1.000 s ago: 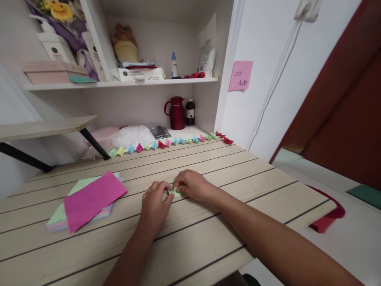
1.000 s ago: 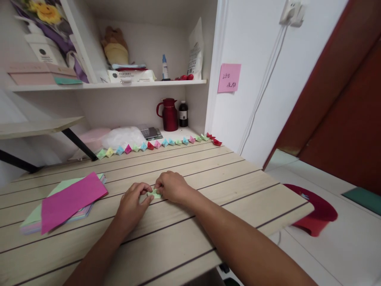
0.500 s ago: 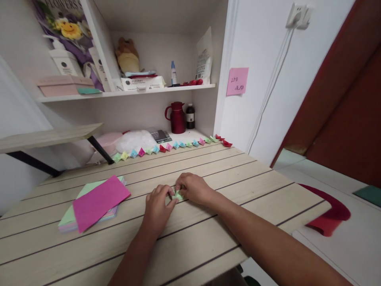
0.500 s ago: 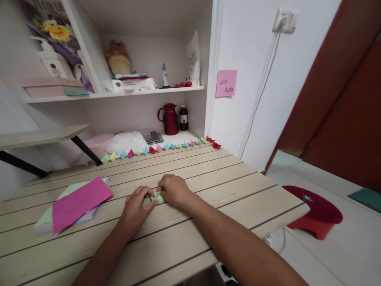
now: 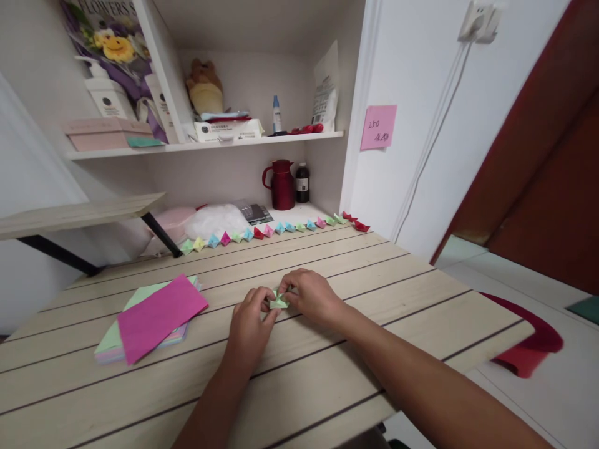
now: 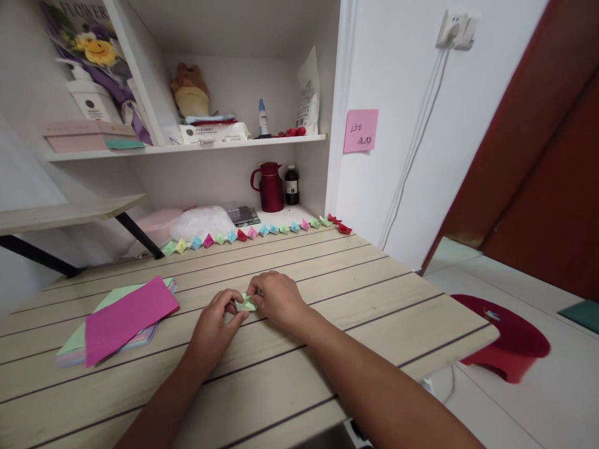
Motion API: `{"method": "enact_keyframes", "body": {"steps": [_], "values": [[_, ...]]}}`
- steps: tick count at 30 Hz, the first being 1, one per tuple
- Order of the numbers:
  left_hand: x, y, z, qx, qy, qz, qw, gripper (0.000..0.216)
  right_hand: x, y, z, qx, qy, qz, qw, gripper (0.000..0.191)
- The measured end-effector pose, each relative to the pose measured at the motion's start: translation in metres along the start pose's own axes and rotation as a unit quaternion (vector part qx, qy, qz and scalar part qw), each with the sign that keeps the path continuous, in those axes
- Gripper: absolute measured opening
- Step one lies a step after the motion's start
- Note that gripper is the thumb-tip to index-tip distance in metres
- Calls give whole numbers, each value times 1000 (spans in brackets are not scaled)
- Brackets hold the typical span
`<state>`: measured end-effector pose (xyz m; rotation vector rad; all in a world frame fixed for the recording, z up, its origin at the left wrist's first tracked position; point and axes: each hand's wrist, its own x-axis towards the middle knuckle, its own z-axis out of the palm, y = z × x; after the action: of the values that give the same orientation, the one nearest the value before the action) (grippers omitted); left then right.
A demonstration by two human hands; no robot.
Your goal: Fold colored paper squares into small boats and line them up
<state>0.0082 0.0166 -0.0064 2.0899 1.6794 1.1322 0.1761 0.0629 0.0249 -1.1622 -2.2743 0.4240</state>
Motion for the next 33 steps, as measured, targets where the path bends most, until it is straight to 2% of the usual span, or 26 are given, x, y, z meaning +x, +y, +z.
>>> {"method": "enact_keyframes", "body": {"steps": [7, 13, 19, 25, 28, 33], "values": [[1, -3, 0, -31, -9, 14, 999, 11, -3, -3, -8, 23, 8, -13, 1000, 8], [1, -1, -1, -2, -12, 23, 1000, 9, -4, -1, -5, -23, -24, -25, 999, 9], [3, 0, 2, 50, -45, -4, 998, 11, -2, 3, 4, -52, -69, 4, 996, 8], [2, 2, 2, 62, -51, -5, 997, 9, 1, 9, 10, 1, -47, 11, 999, 10], [1, 3, 0, 31, -37, -1, 999, 8, 1, 9, 10, 41, -26, -6, 999, 11], [0, 4, -2, -17, 18, -8, 1000, 7, 0, 5, 8, 67, -24, 41, 997, 10]]}}
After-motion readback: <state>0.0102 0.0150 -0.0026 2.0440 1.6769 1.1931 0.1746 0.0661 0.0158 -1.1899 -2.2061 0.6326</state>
